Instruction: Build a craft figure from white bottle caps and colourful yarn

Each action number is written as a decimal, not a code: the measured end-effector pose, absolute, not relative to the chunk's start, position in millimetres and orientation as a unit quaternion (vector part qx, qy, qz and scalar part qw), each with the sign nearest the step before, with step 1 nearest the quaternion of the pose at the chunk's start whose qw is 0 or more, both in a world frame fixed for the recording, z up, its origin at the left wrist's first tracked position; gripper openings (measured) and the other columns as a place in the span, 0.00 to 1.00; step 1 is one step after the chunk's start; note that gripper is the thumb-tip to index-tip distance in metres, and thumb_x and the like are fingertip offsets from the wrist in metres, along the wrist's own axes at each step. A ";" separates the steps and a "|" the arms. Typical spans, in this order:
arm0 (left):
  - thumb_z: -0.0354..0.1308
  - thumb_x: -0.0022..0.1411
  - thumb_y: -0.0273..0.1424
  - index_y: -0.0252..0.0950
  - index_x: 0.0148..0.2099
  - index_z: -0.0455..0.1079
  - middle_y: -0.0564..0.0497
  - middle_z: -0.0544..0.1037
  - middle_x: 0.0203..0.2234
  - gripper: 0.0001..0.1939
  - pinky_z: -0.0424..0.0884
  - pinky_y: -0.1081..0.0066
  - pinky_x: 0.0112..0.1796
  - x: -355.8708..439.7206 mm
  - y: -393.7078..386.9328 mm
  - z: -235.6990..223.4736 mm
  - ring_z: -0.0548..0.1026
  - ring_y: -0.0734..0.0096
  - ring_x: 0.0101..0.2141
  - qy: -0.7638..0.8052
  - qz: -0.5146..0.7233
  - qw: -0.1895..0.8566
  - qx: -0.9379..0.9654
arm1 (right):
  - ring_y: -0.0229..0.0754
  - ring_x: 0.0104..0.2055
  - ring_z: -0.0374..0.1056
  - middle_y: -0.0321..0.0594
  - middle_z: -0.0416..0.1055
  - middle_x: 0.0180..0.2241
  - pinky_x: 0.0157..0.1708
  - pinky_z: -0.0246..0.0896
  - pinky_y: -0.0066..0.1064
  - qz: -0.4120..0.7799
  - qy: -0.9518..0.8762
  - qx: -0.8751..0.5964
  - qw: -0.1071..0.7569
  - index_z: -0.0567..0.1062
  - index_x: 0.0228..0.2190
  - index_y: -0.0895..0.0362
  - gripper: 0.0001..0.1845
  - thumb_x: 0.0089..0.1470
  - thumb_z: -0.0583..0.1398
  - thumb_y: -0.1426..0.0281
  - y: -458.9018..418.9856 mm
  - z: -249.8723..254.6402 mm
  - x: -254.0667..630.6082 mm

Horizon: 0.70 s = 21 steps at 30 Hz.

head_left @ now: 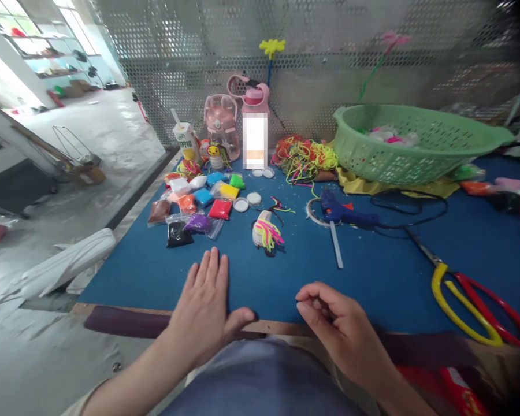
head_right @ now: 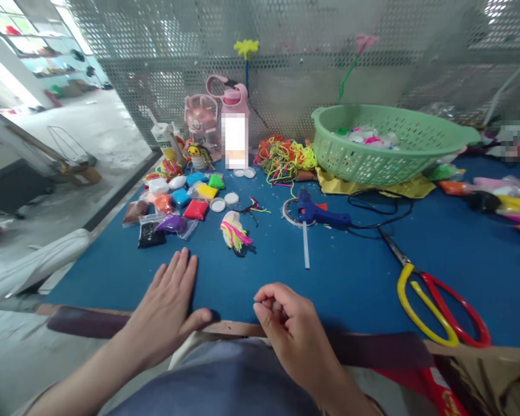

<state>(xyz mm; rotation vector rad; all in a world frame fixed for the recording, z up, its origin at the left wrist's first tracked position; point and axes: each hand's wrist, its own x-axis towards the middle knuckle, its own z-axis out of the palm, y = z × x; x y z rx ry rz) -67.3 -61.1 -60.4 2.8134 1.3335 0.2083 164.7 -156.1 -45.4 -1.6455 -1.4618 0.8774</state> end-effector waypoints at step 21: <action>0.51 0.65 0.34 0.41 0.57 0.64 0.48 0.73 0.54 0.18 0.67 0.61 0.56 -117.3 -62.3 -31.1 0.72 0.62 0.53 0.510 0.371 0.218 0.745 | 0.61 0.69 0.36 0.65 0.42 0.66 0.65 0.38 0.55 0.152 -0.787 -0.581 0.142 0.52 0.63 0.73 0.52 0.48 0.65 0.58 -127.7 -61.7 97.8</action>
